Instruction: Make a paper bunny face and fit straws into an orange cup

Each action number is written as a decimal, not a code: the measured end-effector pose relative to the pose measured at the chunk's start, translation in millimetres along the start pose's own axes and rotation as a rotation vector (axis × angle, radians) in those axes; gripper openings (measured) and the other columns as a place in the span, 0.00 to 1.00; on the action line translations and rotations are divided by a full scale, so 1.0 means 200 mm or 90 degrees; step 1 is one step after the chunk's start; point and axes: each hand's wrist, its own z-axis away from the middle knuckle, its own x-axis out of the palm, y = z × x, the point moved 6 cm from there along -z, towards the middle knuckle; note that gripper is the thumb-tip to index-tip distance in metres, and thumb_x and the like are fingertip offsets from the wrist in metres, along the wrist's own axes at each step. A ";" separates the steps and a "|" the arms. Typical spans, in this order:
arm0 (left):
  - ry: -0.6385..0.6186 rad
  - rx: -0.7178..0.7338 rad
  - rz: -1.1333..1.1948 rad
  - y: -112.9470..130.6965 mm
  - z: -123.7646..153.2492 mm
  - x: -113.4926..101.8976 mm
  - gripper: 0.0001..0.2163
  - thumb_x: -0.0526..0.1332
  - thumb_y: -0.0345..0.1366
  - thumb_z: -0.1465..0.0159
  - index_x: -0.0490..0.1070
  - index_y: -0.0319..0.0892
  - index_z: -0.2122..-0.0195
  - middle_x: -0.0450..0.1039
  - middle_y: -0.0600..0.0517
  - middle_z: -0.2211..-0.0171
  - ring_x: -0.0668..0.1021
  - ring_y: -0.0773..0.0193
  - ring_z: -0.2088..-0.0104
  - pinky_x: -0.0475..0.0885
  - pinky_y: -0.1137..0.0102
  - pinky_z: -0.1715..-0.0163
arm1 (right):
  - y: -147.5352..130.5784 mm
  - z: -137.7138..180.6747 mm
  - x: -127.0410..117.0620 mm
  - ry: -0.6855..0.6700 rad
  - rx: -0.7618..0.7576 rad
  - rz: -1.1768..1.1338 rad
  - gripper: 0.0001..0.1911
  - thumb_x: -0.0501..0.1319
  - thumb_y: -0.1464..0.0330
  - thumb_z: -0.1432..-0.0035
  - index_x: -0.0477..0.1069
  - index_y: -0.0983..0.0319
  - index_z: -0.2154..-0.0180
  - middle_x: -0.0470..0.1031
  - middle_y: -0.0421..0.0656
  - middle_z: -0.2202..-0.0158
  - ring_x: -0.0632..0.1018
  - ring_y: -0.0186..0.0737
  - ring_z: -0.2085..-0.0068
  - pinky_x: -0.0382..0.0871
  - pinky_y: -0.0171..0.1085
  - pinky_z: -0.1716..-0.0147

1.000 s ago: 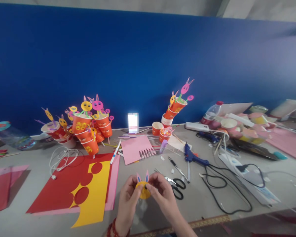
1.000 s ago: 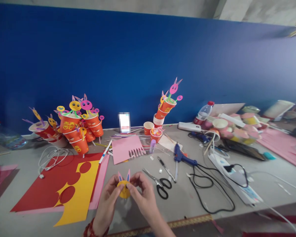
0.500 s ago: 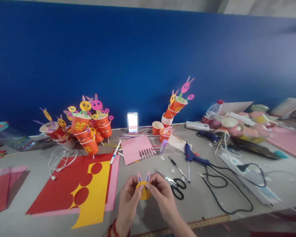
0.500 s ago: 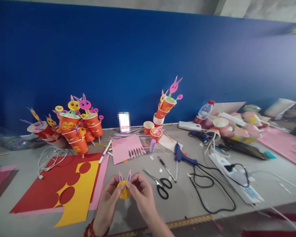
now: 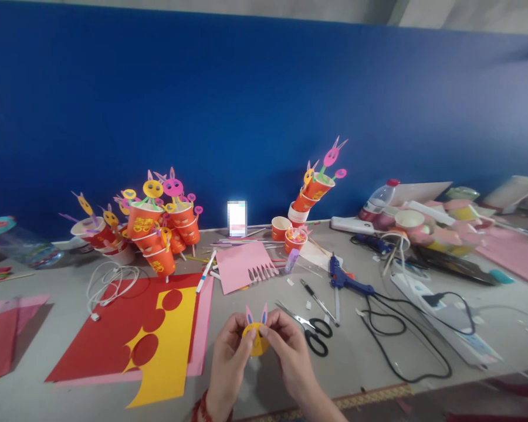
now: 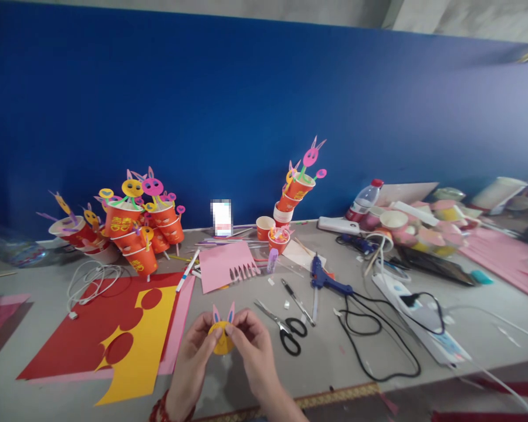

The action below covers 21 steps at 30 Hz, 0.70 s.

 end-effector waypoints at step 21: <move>0.013 0.016 -0.013 0.00 0.00 0.00 0.14 0.69 0.45 0.41 0.71 0.40 0.69 0.68 0.54 0.73 0.69 0.67 0.72 0.67 0.75 0.72 | 0.01 0.01 0.00 0.019 0.014 -0.021 0.16 0.71 0.59 0.49 0.68 0.61 0.74 0.67 0.37 0.75 0.65 0.35 0.73 0.60 0.32 0.72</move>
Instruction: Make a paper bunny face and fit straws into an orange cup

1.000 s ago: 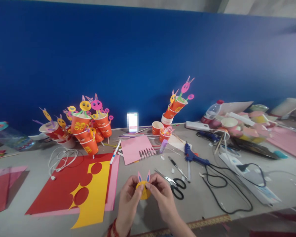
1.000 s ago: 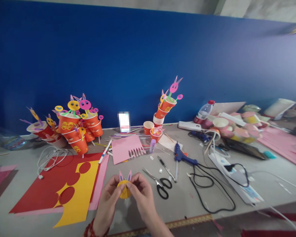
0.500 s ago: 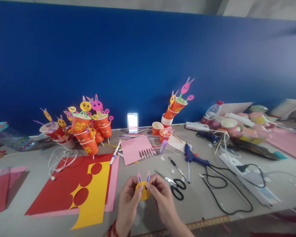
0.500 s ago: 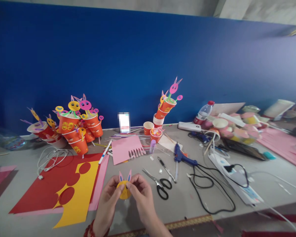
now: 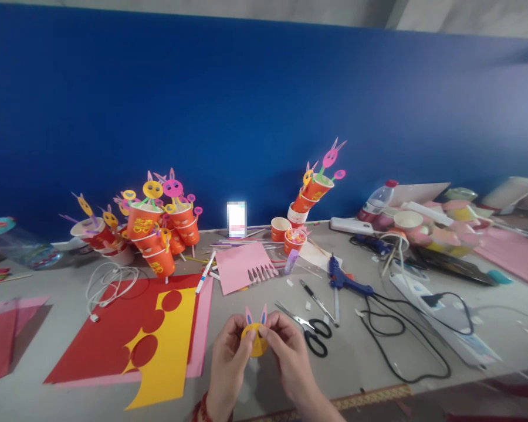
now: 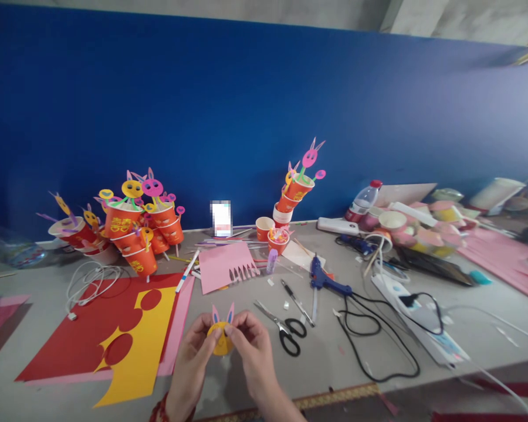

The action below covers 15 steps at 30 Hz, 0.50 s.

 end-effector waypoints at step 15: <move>-0.015 0.010 -0.003 -0.01 0.01 0.00 0.12 0.67 0.44 0.39 0.69 0.40 0.68 0.67 0.55 0.73 0.68 0.68 0.72 0.66 0.75 0.71 | 0.02 0.00 0.00 0.006 0.019 -0.054 0.16 0.72 0.60 0.50 0.69 0.61 0.74 0.67 0.37 0.76 0.64 0.33 0.74 0.58 0.31 0.74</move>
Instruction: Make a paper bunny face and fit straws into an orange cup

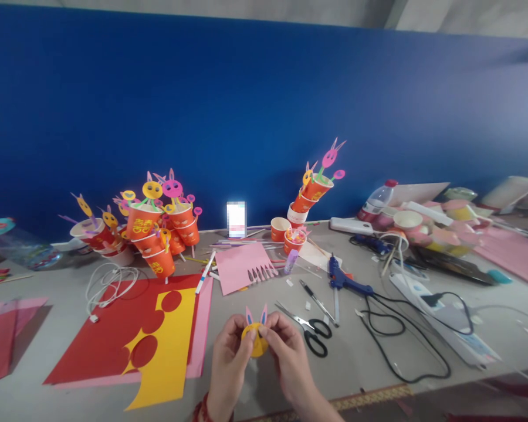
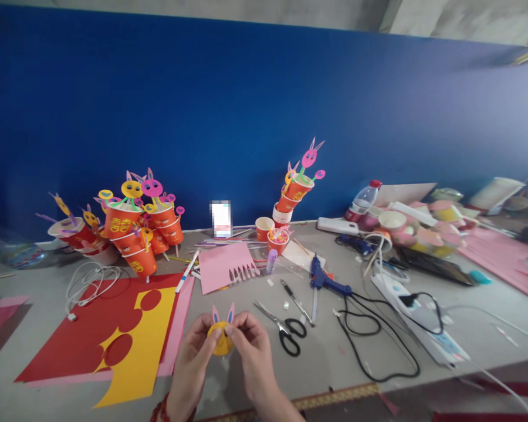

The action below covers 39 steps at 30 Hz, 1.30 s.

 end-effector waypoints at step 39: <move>0.027 0.004 0.009 0.00 -0.01 -0.01 0.14 0.69 0.45 0.42 0.70 0.40 0.69 0.69 0.53 0.73 0.70 0.67 0.72 0.68 0.75 0.72 | 0.03 0.00 0.01 0.023 0.030 -0.063 0.17 0.74 0.61 0.52 0.69 0.61 0.76 0.67 0.36 0.78 0.64 0.32 0.75 0.58 0.30 0.75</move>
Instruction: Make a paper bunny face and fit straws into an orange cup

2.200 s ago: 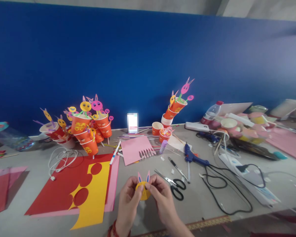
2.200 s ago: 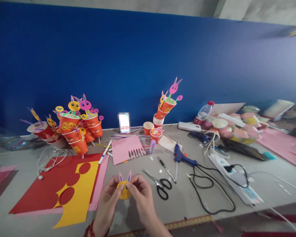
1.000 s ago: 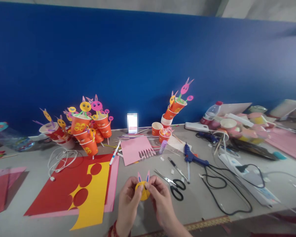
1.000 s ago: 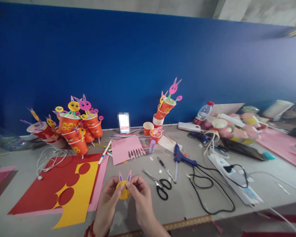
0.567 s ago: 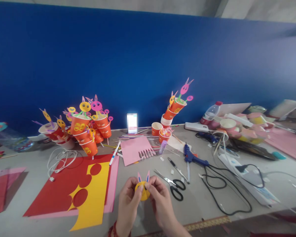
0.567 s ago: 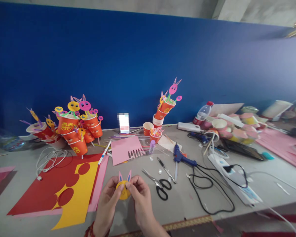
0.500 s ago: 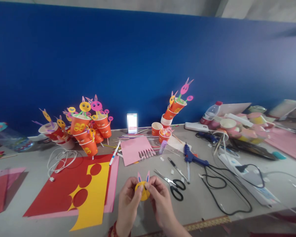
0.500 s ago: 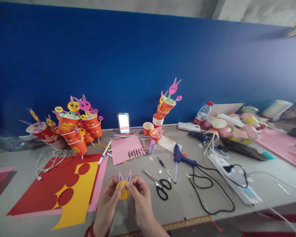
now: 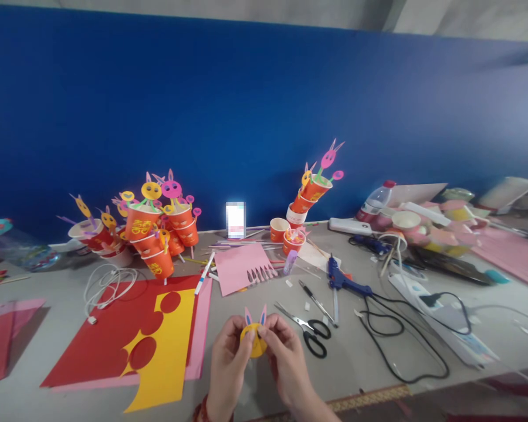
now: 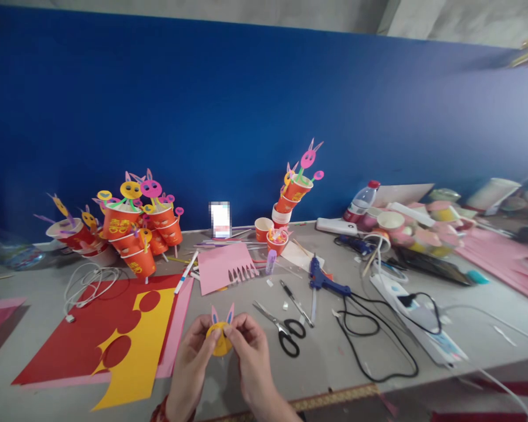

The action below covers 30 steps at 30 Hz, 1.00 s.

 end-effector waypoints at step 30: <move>0.031 -0.005 -0.031 0.02 0.03 -0.09 0.10 0.64 0.44 0.37 0.72 0.41 0.67 0.72 0.53 0.70 0.73 0.63 0.69 0.70 0.72 0.67 | -0.04 0.00 -0.06 0.003 -0.059 0.129 0.15 0.71 0.59 0.48 0.70 0.61 0.73 0.69 0.37 0.75 0.68 0.34 0.74 0.63 0.31 0.74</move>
